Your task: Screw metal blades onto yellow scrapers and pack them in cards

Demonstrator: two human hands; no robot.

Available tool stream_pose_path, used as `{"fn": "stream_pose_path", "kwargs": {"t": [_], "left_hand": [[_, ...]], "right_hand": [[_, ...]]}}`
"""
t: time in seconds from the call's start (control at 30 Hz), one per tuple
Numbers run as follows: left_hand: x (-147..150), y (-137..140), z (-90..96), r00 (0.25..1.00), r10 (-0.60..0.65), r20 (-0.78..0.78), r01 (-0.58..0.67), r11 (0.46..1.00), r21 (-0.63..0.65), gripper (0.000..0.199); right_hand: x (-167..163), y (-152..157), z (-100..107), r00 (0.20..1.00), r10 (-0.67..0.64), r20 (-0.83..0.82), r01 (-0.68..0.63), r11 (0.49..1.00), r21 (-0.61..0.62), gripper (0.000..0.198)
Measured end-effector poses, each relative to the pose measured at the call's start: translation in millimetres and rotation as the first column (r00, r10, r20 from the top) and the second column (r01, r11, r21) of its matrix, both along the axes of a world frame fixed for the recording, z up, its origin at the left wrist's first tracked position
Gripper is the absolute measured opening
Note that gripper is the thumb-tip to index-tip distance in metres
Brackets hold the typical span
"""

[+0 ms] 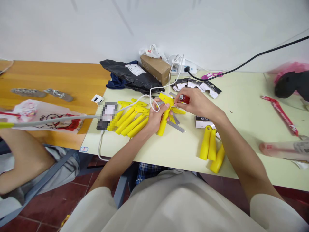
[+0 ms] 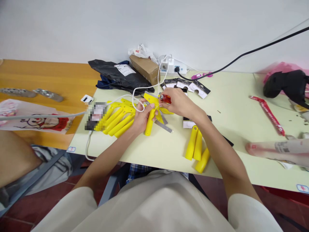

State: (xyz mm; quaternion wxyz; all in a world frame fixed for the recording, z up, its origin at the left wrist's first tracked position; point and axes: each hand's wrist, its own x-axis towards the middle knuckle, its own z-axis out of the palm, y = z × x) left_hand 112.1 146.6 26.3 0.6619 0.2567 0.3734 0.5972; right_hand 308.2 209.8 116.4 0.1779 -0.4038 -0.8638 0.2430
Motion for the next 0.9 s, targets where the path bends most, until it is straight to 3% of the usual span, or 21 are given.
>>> {"fn": "stream_pose_path", "kwargs": {"t": [0.23,0.67,0.9], "left_hand": [[0.4,-0.3,-1.3,1.000,-0.018,0.000,0.018,1.000,0.006,0.065],[-0.9,-0.8,-0.4,1.000,-0.031,0.002,0.031,0.999,0.027,0.063],[1.5,-4.0,-0.8,0.999,-0.045,-0.024,0.044,0.999,-0.002,0.066]], "right_hand": [[-0.1,-1.9,4.4,0.997,-0.057,0.055,0.061,0.995,-0.077,0.017],[-2.5,0.9,0.9,0.989,-0.147,0.031,0.149,0.985,-0.087,0.031],[3.7,-0.4,9.7,0.986,-0.143,0.087,0.154,0.977,-0.144,0.020]]}}
